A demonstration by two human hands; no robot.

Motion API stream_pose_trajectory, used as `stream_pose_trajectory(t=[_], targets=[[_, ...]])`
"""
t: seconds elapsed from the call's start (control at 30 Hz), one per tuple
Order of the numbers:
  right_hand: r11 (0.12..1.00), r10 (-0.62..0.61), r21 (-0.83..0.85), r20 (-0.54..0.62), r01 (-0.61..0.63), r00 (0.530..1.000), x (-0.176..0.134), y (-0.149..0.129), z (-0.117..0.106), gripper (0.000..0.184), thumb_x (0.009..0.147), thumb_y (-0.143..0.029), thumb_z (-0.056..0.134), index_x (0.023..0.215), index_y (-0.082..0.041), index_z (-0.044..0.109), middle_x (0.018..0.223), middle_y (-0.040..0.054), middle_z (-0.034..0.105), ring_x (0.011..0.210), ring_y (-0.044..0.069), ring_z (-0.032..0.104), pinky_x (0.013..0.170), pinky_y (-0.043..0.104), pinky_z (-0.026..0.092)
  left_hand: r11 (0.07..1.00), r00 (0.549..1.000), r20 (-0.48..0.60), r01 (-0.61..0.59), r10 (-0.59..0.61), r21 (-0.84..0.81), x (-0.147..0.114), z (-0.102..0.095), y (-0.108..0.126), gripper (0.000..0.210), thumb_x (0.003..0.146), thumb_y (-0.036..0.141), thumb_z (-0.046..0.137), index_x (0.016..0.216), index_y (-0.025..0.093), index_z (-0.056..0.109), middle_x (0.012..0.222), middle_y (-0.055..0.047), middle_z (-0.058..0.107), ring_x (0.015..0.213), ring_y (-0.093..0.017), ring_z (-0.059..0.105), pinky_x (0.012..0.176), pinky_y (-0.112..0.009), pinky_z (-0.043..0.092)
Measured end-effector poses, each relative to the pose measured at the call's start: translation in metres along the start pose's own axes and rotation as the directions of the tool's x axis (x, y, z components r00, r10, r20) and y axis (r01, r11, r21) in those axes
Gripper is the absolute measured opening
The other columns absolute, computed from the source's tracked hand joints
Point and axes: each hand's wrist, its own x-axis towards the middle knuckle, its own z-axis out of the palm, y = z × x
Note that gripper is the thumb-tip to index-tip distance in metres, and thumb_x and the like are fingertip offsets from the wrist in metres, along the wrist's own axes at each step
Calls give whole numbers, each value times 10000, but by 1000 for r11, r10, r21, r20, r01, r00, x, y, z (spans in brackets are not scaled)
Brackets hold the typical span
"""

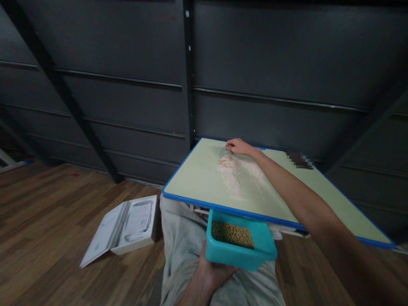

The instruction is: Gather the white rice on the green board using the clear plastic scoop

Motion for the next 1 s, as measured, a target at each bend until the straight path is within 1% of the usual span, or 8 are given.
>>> stream_pose_trajectory(t=[0.13,0.3,0.43,0.57,0.7,0.83,1.0], targets=[[1000,-2,-20,21,3,1000,-5,3,-3,232,880,-153,543,950,-148,764,934,98,758,810,201,624,778,298,440,1000,1000,12,-17,17,-6,-1,-1,-1,496,964,379,497,1416,210,611,1192,-97,798,1181,-312,689,1114,-526,427],[999,4,-43,62,-1,998,-13,3,-11,236,905,-150,539,989,-134,759,1033,125,766,872,208,647,798,288,449,999,999,26,-35,34,26,-3,12,-2,461,975,367,483,1381,220,645,1174,-87,805,1162,-308,701,1120,-528,424],[998,19,-57,90,-14,996,-20,2,-17,242,912,-173,548,1009,-128,765,1063,139,769,903,222,661,802,294,452,998,998,40,-41,39,49,-3,20,-2,439,986,341,461,1357,223,664,1173,-78,806,1127,-289,718,1136,-519,419],[998,24,-60,110,-18,994,-27,3,-21,244,904,-174,553,1005,-139,771,1076,129,774,906,222,666,805,289,453,998,998,39,-44,42,52,-3,14,-1,430,984,353,459,1328,229,686,1151,-74,813,1127,-289,719,1145,-530,413],[998,-13,-62,118,20,993,-34,6,-26,248,906,-179,543,1008,-133,765,1059,132,771,906,228,659,798,293,450,998,999,40,-38,37,42,-2,7,0,445,979,351,461,1360,239,662,1160,-77,810,1132,-297,716,1151,-559,402],[998,-36,-48,110,41,993,-40,8,-30,232,914,-195,542,991,-150,756,1006,118,767,870,225,651,784,300,448,999,997,65,-35,33,29,-1,7,1,461,984,324,448,1404,247,622,1171,-86,806,1157,-294,704,1148,-563,400],[998,-54,-22,94,57,994,-48,10,-33,215,923,-205,540,966,-162,746,981,108,761,846,216,640,770,300,444,999,997,75,-37,35,31,-2,7,2,460,992,328,448,1415,247,613,1195,-92,797,1174,-297,695,1146,-554,399]])
